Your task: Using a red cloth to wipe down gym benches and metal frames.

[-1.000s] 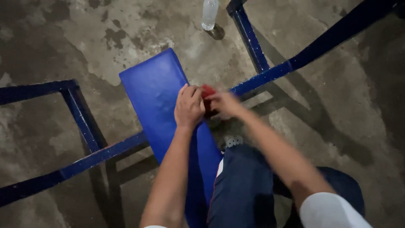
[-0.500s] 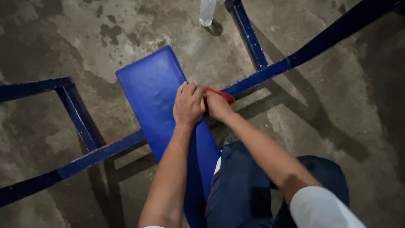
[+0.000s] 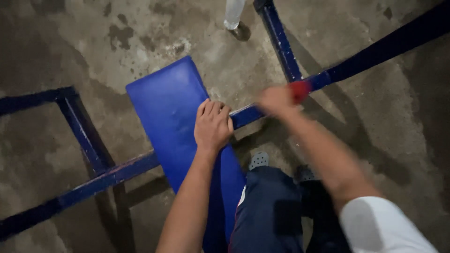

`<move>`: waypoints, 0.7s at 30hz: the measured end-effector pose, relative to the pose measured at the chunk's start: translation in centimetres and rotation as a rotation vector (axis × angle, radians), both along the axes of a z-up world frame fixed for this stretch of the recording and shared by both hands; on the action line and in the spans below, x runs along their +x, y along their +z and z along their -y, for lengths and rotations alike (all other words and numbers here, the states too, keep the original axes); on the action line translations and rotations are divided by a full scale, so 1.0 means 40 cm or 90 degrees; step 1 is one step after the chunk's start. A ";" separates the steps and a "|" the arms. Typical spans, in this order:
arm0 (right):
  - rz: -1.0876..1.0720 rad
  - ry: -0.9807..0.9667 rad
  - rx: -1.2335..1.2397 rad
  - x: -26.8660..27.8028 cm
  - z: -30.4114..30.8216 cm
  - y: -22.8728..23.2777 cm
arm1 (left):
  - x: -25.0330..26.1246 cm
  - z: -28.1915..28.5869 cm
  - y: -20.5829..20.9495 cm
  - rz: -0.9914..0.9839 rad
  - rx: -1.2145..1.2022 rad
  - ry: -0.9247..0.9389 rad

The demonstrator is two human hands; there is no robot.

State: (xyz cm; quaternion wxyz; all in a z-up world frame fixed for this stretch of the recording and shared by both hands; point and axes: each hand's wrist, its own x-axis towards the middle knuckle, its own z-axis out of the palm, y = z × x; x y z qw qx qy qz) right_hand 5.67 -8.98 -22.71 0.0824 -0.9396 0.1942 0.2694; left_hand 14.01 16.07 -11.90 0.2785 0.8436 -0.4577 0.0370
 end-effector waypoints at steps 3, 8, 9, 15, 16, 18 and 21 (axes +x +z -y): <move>0.292 0.204 0.128 0.033 -0.198 -0.149 | -0.005 0.017 0.004 0.004 0.047 0.013; 0.384 0.313 0.132 0.001 -0.100 -0.100 | -0.002 0.023 0.008 0.014 0.061 0.012; 0.295 0.441 0.043 -0.009 -0.045 -0.103 | 0.000 0.023 0.010 0.017 0.062 0.015; 0.211 0.070 -0.145 -0.122 0.296 0.010 | 0.005 0.026 0.007 -0.014 0.066 0.025; 0.208 0.072 -0.139 -0.113 0.240 0.006 | -0.003 0.018 0.005 -0.018 0.072 0.027; 0.184 0.062 -0.189 -0.085 0.143 0.012 | -0.005 0.015 0.007 -0.008 0.070 0.028; 0.173 0.176 -0.058 0.006 -0.118 -0.057 | 0.009 0.024 0.003 0.002 0.059 0.024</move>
